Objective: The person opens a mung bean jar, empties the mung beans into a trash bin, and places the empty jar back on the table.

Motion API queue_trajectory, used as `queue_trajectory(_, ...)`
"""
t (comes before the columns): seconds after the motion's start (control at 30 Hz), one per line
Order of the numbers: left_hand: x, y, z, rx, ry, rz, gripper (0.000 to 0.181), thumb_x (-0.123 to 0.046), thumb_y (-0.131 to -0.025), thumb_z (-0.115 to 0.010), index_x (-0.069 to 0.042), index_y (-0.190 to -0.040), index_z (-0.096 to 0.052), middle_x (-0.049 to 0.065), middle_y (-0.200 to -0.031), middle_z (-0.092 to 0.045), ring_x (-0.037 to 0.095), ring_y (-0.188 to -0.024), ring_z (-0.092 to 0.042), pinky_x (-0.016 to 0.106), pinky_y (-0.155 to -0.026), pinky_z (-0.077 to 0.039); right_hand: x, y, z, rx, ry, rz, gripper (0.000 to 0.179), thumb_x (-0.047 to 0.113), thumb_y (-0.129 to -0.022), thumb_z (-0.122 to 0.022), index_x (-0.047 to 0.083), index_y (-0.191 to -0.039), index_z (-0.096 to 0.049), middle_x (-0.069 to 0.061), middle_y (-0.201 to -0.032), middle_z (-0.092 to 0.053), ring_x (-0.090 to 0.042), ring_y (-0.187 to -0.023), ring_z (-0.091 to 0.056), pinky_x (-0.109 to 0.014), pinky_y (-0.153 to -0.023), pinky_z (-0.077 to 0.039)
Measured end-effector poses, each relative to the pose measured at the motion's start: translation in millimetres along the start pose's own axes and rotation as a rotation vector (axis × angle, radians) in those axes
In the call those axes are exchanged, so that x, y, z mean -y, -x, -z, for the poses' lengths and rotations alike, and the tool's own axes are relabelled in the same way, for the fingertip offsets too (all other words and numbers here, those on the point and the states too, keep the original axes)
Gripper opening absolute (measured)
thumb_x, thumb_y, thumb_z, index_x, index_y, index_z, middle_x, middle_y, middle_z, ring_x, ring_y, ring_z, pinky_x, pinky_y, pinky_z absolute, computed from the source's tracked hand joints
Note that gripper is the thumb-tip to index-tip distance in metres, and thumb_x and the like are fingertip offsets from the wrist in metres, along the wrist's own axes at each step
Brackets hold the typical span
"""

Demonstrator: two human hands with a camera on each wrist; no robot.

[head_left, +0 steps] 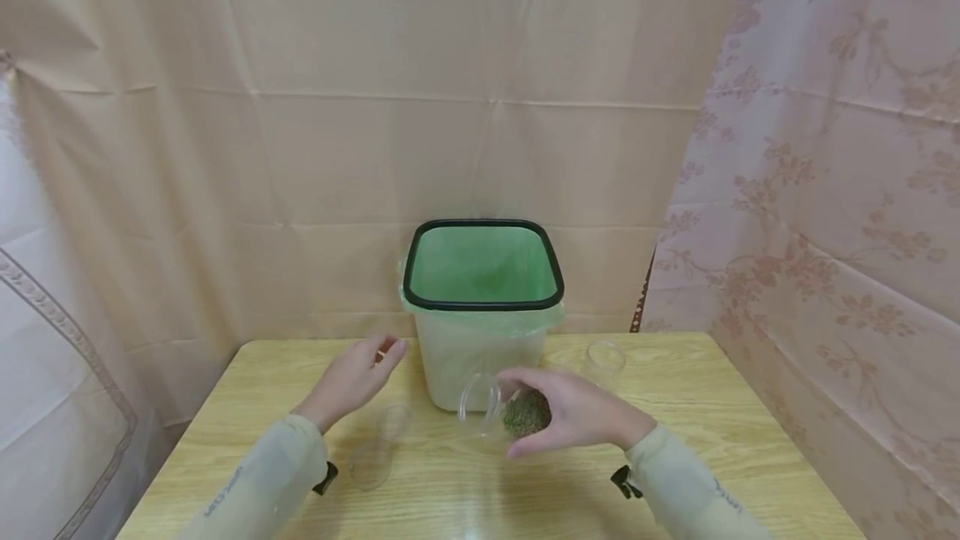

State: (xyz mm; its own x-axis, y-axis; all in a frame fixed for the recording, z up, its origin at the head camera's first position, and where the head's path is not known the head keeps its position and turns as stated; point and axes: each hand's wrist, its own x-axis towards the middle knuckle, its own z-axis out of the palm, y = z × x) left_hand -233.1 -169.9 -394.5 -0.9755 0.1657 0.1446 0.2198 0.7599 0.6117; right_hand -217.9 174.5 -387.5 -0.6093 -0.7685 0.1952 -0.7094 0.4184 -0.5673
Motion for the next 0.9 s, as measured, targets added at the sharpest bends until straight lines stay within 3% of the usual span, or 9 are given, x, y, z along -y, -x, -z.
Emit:
queue_trajectory(0.23, -7.5, -6.1, 8.9, -0.076, 0.007, -0.053, 0.060, -0.055, -0.108, -0.034, -0.006, -0.125, -0.065, 0.010, -0.119, -0.069, 0.030, -0.106, -0.066, 0.051, -0.090, -0.054, 4.1, -2.3, 9.7, -0.041, 0.023, 0.008, 0.084, 0.058, -0.077, -0.083, 0.018, -0.144, -0.051, 0.012, -0.121, -0.065, -0.006, -0.106, -0.062, -0.033, -0.095, -0.053)
queue_trajectory(0.43, -17.8, -13.6, 14.6, -0.093, -0.018, -0.074, 0.057, -0.047, -0.110, -0.034, -0.003, -0.132, -0.062, 0.013, -0.120, -0.069, 0.032, -0.109, -0.066, 0.052, -0.093, -0.053, 9.9, -3.2, 25.0, -0.059, 0.042, -0.001, 0.085, 0.057, -0.078, -0.083, 0.016, -0.145, -0.051, 0.012, -0.121, -0.064, -0.005, -0.107, -0.062, -0.034, -0.096, -0.053)
queue_trajectory(0.6, -23.1, -19.1, 21.6, -0.135, -0.010, -0.101, 0.057, -0.049, -0.110, -0.031, -0.005, -0.119, -0.066, 0.009, -0.105, -0.070, 0.028, -0.095, -0.066, 0.048, -0.083, -0.055, 11.4, -5.0, 35.3, -0.083, 0.095, 0.015, 0.085, 0.059, -0.079, -0.081, 0.015, -0.145, -0.051, 0.009, -0.123, -0.064, -0.006, -0.108, -0.062, -0.036, -0.095, -0.053)
queue_trajectory(0.9, -35.6, -28.4, 34.8, -0.141, -0.006, -0.103, 0.061, -0.050, -0.110, -0.027, -0.004, -0.120, -0.065, 0.014, -0.108, -0.072, 0.032, -0.100, -0.068, 0.052, -0.088, -0.054, 14.1, -5.5, 55.2, -0.126, 0.153, 0.052, 0.086, 0.054, -0.077, -0.085, 0.011, -0.143, -0.052, 0.008, -0.118, -0.065, -0.008, -0.102, -0.062, -0.033, -0.089, -0.055)
